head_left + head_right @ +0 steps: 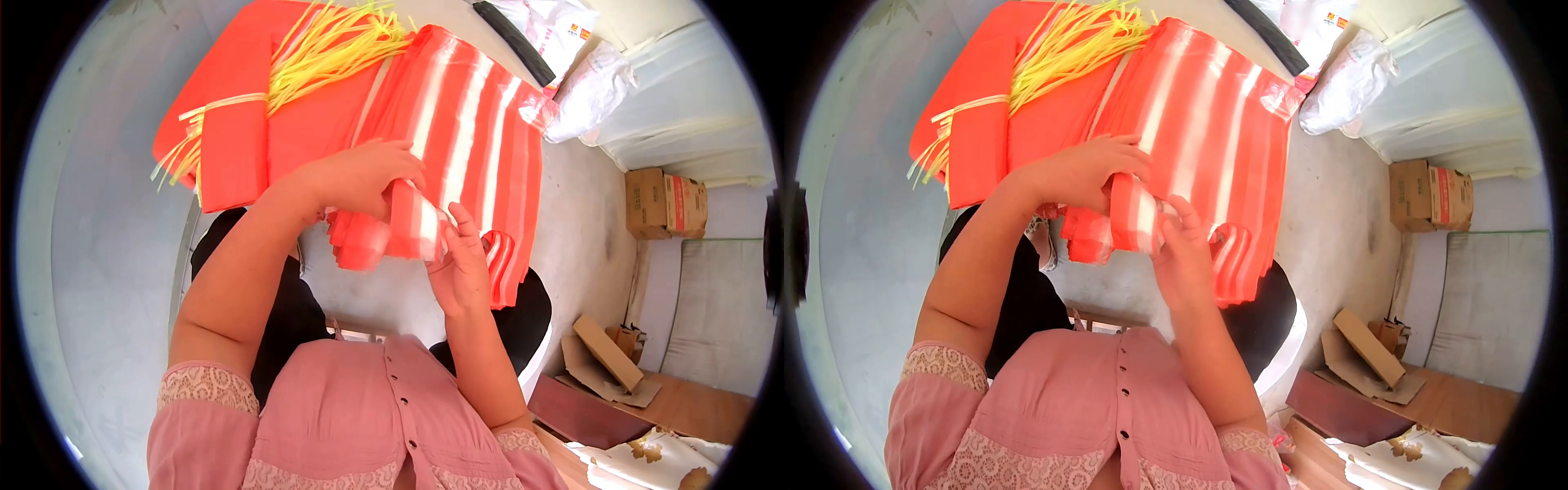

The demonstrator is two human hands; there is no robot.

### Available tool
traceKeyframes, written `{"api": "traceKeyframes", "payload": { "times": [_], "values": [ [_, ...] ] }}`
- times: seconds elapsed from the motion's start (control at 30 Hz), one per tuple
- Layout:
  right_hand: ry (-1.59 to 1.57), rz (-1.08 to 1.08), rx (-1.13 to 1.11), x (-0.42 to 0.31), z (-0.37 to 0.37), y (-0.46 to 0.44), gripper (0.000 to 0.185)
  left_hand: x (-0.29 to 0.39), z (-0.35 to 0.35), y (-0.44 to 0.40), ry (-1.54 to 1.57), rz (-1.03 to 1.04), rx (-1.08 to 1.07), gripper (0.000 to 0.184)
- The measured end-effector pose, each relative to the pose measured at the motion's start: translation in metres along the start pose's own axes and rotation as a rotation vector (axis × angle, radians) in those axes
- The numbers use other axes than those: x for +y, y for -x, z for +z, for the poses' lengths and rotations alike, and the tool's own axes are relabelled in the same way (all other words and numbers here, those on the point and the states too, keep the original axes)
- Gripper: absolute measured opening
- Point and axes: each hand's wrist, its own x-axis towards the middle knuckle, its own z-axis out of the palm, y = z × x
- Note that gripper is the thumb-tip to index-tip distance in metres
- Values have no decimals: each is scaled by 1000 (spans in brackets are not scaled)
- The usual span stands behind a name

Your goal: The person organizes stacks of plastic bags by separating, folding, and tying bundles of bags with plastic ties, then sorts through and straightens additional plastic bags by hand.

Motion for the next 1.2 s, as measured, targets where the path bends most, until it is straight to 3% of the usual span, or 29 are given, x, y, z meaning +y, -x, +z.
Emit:
{"api": "traceKeyframes", "payload": {
  "times": [0.13,0.23,0.33,0.43,0.53,0.63,0.73,0.8,0.9,0.97,1.0,1.07,1.2],
  "values": [
    [279,-47,90,-2,2,3,43,7,-13,6,83,-39,-120,59],
    [455,-108,131,2,3,6,48,8,-13,5,177,-80,-120,42],
    [566,-229,84,12,8,13,56,-5,-5,3,102,57,-33,19],
    [807,-277,2,17,14,23,58,-21,5,-1,156,51,9,19],
    [832,-247,-204,19,19,28,55,-24,6,-1,157,16,9,23],
    [831,-168,-89,20,1,26,52,-25,9,-1,185,17,41,27],
    [937,-349,53,19,-8,17,53,-22,7,0,200,5,21,31],
    [1279,-647,64,19,-18,4,63,-21,9,0,226,-5,48,33],
    [1660,-840,58,13,-20,-15,79,-21,5,-1,229,1,11,34],
    [1636,-674,41,10,-14,-20,88,-24,3,-4,189,10,-35,35],
    [1500,-494,28,6,-3,-19,91,-26,2,-6,154,13,-54,36],
    [1331,-341,26,7,5,-24,95,-29,5,-6,141,6,-50,37],
    [1139,-389,52,10,22,-32,97,-18,7,-1,227,-56,3,39]
  ]
}}
